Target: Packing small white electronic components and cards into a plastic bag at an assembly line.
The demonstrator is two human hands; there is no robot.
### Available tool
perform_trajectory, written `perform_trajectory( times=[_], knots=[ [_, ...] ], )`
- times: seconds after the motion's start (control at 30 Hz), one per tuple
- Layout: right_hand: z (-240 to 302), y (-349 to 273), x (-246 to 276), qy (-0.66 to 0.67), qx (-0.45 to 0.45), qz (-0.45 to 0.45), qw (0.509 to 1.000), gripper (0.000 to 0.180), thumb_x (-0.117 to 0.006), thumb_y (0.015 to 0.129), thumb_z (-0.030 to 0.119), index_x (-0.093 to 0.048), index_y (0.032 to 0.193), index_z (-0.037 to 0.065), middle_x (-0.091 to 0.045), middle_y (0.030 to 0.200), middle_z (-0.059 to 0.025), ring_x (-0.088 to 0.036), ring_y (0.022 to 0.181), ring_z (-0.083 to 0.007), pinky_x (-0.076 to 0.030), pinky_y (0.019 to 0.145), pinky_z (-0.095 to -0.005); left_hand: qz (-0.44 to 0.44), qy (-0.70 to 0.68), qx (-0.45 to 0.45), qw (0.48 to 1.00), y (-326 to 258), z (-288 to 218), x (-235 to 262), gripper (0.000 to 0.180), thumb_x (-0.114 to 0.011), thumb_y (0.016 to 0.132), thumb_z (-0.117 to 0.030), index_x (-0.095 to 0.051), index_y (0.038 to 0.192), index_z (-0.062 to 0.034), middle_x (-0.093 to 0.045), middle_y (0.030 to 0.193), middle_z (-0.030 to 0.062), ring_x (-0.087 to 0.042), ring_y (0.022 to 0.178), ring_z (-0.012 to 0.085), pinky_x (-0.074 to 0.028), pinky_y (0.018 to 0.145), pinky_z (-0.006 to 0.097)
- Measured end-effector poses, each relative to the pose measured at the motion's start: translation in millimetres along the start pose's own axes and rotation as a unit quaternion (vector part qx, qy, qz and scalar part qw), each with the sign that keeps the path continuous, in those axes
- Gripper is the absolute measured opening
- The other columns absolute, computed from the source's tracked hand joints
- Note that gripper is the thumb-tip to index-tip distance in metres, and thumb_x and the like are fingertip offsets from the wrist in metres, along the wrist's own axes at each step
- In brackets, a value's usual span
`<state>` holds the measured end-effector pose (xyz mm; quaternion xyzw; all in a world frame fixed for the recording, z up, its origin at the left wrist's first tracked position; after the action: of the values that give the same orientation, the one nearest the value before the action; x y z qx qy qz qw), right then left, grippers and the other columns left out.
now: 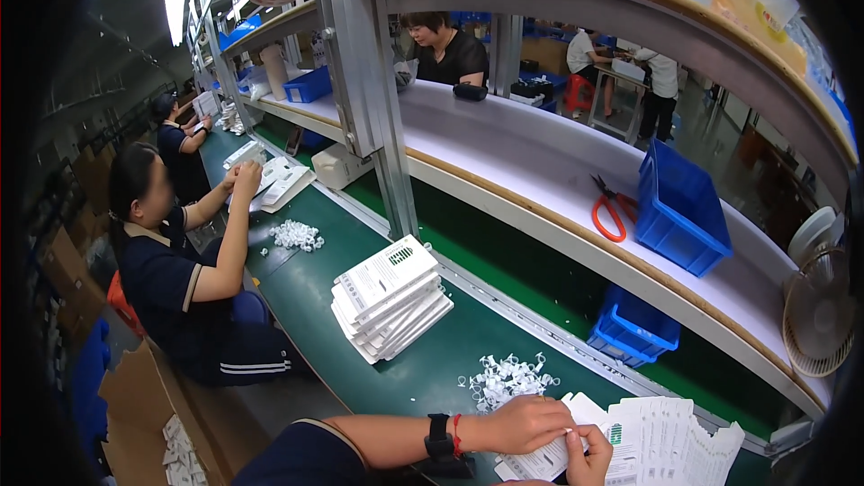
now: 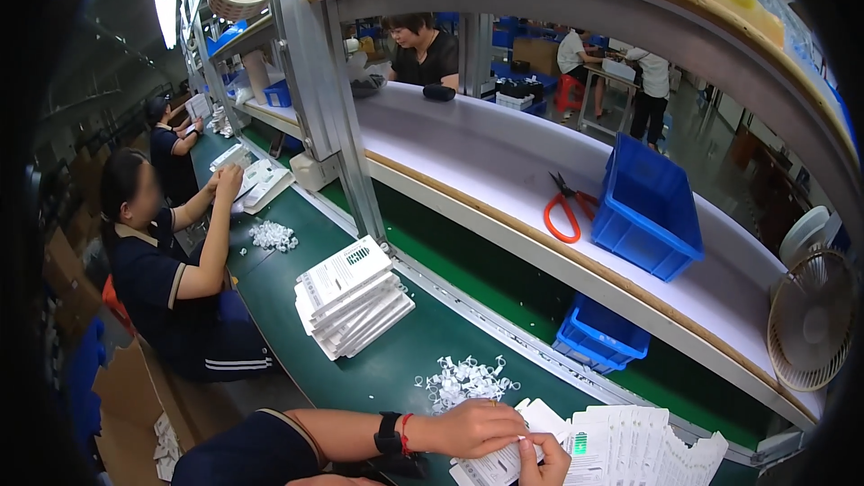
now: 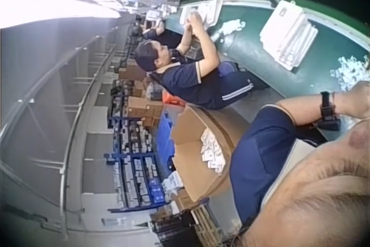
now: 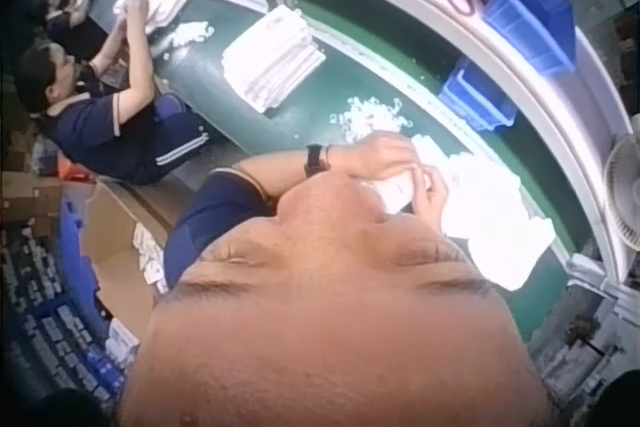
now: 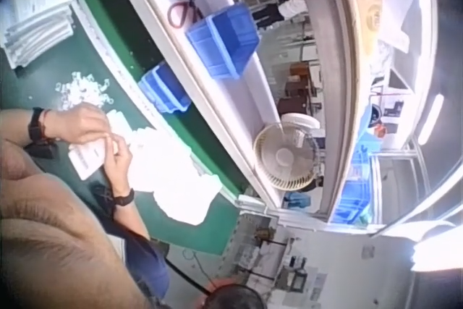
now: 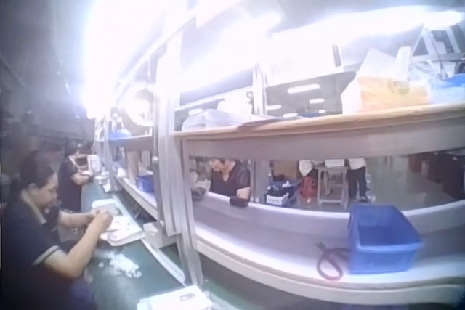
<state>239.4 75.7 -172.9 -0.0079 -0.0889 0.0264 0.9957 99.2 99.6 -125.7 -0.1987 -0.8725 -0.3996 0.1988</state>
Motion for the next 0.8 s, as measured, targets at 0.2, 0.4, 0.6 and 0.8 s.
perform_trajectory(
  times=[0.2, 0.4, 0.6, 0.8],
  knots=[
    [-6.8, 1.5, -0.3, 0.002, -0.004, 0.018, 1.000, 0.014, -0.057, 0.095, 0.012, -0.063, 0.094, -0.001, -0.060, 0.083, -0.0022, -0.051, 0.081, -0.0083, -0.043, 0.073, -0.0237, 0.009, -0.007, 0.004, 1.000, 1.0, -1.0, 1.8, 0.015, -0.064, 0.083, -0.005, -0.064, 0.096, 0.0010, -0.062, 0.092, 0.0108, -0.063, 0.081, 0.0274, -0.052, 0.068, 0.034],
    [-11.9, 0.8, -0.6, 0.021, -0.009, 0.024, 0.999, 0.013, -0.056, 0.095, 0.012, -0.063, 0.096, 0.000, -0.060, 0.084, -0.0008, -0.050, 0.080, -0.0075, -0.042, 0.072, -0.0230, 0.013, 0.001, 0.000, 1.000, 1.0, -1.8, -0.4, 0.015, -0.064, 0.082, -0.006, -0.065, 0.095, 0.0011, -0.062, 0.092, 0.0108, -0.063, 0.081, 0.0274, -0.052, 0.068, 0.034],
    [-11.3, -1.2, 1.3, -0.018, 0.002, 0.014, 1.000, 0.013, -0.057, 0.094, 0.011, -0.063, 0.096, 0.000, -0.063, 0.087, -0.0033, -0.053, 0.084, -0.0098, -0.044, 0.075, -0.0248, 0.017, -0.002, 0.005, 1.000, 1.8, -3.6, 0.3, 0.014, -0.066, 0.082, -0.006, -0.064, 0.094, 0.0003, -0.064, 0.092, 0.0105, -0.064, 0.083, 0.0269, -0.052, 0.068, 0.034],
    [11.5, 2.1, -0.4, -0.056, 0.047, 0.001, 0.997, 0.014, -0.059, 0.093, 0.013, -0.065, 0.093, 0.000, -0.064, 0.081, -0.0059, -0.055, 0.078, -0.0109, -0.044, 0.071, -0.0254, -0.004, -0.004, -0.001, 1.000, 2.9, -4.2, 2.3, 0.010, -0.065, 0.083, -0.008, -0.065, 0.091, -0.0023, -0.064, 0.087, 0.0095, -0.064, 0.080, 0.0262, -0.051, 0.067, 0.034]
  ],
)
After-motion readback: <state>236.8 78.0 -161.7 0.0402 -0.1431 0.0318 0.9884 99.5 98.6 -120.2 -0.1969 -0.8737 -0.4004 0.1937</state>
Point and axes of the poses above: each hand's wrist, its own y-axis towards the middle knuckle, its own x-axis out of the back of the hand, z = x × y, the point moved 8 cm from there along y, towards the middle knuckle
